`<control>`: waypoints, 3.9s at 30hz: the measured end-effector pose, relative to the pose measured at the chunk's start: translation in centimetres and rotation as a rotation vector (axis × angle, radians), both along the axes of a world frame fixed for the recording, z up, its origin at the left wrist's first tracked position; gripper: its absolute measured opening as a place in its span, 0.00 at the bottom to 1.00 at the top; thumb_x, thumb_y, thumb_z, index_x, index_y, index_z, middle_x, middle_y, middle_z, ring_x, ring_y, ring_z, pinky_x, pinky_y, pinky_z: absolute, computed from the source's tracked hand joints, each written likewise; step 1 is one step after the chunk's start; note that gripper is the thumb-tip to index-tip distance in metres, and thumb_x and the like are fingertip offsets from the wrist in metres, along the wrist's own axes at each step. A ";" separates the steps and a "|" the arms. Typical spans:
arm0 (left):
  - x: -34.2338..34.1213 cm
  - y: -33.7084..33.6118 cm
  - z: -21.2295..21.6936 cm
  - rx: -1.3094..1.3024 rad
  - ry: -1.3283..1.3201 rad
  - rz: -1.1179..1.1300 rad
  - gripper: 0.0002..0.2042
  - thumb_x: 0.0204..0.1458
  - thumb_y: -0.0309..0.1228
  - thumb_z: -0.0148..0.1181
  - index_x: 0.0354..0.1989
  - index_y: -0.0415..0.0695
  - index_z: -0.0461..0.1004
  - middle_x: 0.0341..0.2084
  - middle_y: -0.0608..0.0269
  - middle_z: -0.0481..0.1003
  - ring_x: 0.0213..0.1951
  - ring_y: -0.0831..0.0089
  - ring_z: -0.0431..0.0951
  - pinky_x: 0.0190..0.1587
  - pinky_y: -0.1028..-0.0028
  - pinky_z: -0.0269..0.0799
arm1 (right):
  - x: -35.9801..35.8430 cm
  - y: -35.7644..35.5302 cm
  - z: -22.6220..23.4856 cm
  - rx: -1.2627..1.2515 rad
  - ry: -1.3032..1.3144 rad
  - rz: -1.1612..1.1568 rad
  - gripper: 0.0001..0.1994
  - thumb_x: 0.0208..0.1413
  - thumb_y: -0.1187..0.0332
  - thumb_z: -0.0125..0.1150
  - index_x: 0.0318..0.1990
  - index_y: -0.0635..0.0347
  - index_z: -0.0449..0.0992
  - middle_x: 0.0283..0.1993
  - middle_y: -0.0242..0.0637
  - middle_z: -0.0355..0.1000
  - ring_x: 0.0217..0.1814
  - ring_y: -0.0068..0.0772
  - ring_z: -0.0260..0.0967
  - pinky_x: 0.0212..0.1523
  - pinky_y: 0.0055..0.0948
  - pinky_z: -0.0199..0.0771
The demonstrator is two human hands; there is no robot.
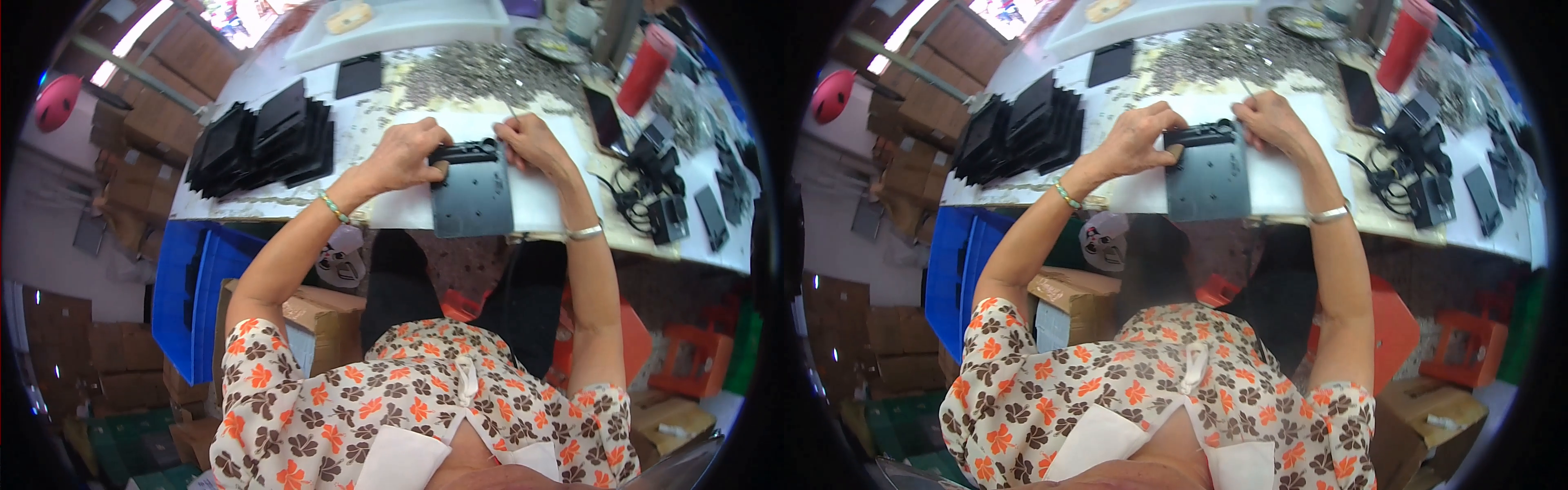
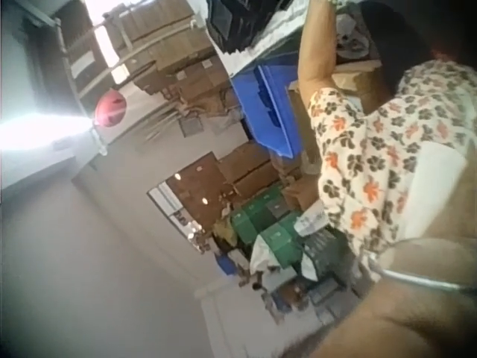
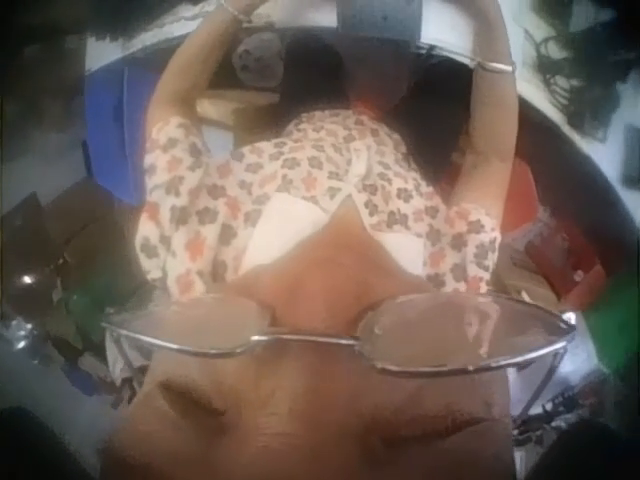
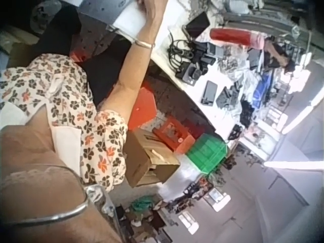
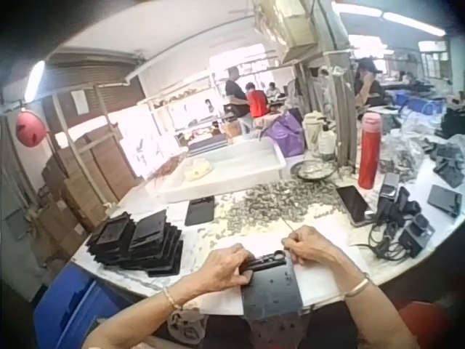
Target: The person assembles small internal components and springs into a plastic electronic housing at a workshop bench, using a pointed tool to manipulate the parts.
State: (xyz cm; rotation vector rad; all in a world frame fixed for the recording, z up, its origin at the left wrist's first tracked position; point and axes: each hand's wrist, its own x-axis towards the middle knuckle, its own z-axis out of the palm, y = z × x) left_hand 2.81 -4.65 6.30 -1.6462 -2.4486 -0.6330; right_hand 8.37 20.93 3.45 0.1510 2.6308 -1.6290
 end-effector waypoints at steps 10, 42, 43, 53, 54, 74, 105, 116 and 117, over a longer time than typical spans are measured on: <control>-4.1 -10.1 7.7 0.202 0.261 0.220 0.15 0.43 0.28 0.67 0.42 0.44 0.77 0.34 0.60 0.76 0.31 0.67 0.76 0.34 0.70 0.74 | 1.1 0.0 0.3 -0.023 0.036 -0.009 0.18 0.63 0.61 0.53 0.26 0.66 0.76 0.14 0.32 0.68 0.09 0.17 0.59 0.11 0.21 0.55; -20.4 -0.8 1.1 0.053 0.104 0.867 0.18 0.45 0.41 0.63 0.39 0.42 0.81 0.45 0.37 0.75 0.49 0.44 0.76 0.51 0.55 0.73 | 1.0 -0.8 0.9 0.064 0.073 -0.067 0.17 0.61 0.62 0.55 0.24 0.65 0.75 0.13 0.30 0.66 0.11 0.19 0.61 0.12 0.23 0.58; -21.0 -0.1 -0.1 0.013 0.022 0.986 0.23 0.45 0.44 0.64 0.46 0.41 0.78 0.50 0.36 0.71 0.54 0.43 0.71 0.54 0.53 0.70 | 0.9 -0.9 0.8 0.052 0.068 -0.069 0.17 0.61 0.61 0.55 0.24 0.65 0.75 0.13 0.30 0.66 0.11 0.19 0.61 0.12 0.23 0.59; -26.8 -2.2 -2.6 -0.079 -0.459 1.312 0.48 0.35 0.55 0.73 0.64 0.41 0.61 0.64 0.42 0.59 0.67 0.46 0.57 0.64 0.47 0.53 | 0.9 -0.9 2.0 0.041 0.065 -0.042 0.18 0.60 0.63 0.54 0.22 0.68 0.74 0.12 0.36 0.67 0.12 0.25 0.65 0.16 0.28 0.65; -26.7 -1.6 -2.6 -0.080 -0.460 1.302 0.48 0.35 0.55 0.73 0.64 0.41 0.61 0.64 0.42 0.59 0.67 0.46 0.57 0.64 0.47 0.53 | 1.1 -0.8 2.1 0.058 0.056 -0.046 0.18 0.60 0.63 0.54 0.22 0.68 0.74 0.12 0.36 0.67 0.12 0.26 0.65 0.16 0.28 0.65; -12.6 1.6 1.0 0.803 -0.830 0.548 0.09 0.45 0.21 0.65 0.36 0.33 0.79 0.28 0.60 0.79 0.30 0.72 0.78 0.35 0.72 0.75 | 0.6 1.7 0.7 -0.445 0.095 -0.277 0.21 0.64 0.54 0.46 0.35 0.66 0.77 0.19 0.30 0.69 0.14 0.19 0.60 0.15 0.24 0.58; -12.9 0.8 -4.8 0.152 -0.227 0.622 0.08 0.45 0.31 0.66 0.33 0.44 0.85 0.26 0.56 0.82 0.29 0.67 0.82 0.37 0.70 0.76 | -1.3 1.0 -1.7 0.192 0.242 -0.234 0.13 0.56 0.64 0.57 0.39 0.67 0.79 0.24 0.41 0.75 0.26 0.30 0.72 0.31 0.31 0.72; -13.2 2.2 -4.2 -0.031 -0.332 0.726 0.07 0.41 0.33 0.64 0.28 0.47 0.84 0.28 0.51 0.81 0.35 0.55 0.82 0.40 0.62 0.77 | -0.5 0.5 -1.8 0.194 0.310 -0.221 0.09 0.57 0.69 0.56 0.35 0.69 0.76 0.22 0.35 0.72 0.24 0.23 0.66 0.26 0.26 0.67; -13.1 2.3 -3.9 -0.027 -0.327 0.719 0.07 0.41 0.33 0.64 0.28 0.47 0.84 0.28 0.51 0.81 0.35 0.55 0.82 0.40 0.62 0.77 | -0.3 0.5 -1.7 0.187 0.310 -0.215 0.09 0.58 0.69 0.56 0.35 0.69 0.76 0.22 0.35 0.71 0.23 0.23 0.65 0.26 0.26 0.66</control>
